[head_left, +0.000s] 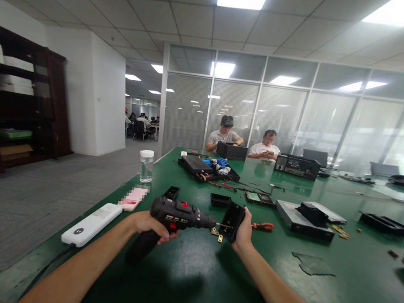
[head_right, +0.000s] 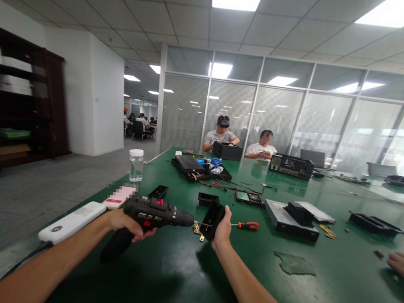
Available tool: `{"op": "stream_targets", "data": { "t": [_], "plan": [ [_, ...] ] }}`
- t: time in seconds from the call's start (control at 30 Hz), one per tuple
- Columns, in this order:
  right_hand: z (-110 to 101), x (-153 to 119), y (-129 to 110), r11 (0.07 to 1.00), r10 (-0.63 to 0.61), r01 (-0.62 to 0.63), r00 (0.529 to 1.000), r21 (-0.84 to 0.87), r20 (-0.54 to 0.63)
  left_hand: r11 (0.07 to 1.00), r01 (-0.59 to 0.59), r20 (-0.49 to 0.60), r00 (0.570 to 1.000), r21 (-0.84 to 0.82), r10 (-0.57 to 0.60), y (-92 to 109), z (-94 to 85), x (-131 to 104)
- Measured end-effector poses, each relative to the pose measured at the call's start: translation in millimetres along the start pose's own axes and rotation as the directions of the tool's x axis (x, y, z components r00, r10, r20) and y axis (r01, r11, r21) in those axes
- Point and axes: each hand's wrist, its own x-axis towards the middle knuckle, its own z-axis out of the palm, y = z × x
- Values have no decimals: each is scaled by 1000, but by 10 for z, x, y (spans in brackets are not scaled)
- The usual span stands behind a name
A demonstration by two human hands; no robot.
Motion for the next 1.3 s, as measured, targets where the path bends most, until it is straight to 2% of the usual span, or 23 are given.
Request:
{"op": "stream_targets", "data": {
  "t": [0.33,0.97,1.3],
  "plan": [
    [8,-7,15,999,-21,21,1000,25,2,999,19,3,1000,-34,-19,-41,-43,-8],
    [18,-33,-23,999,-9,9,1000,-34,5,1000,2,7,1000,6,-2,-25,-28,1],
    [17,-43,-17,1000,-4,4,1000,-12,10,1000,4,-4,1000,13,-4,-13,-16,-2]
  ]
}}
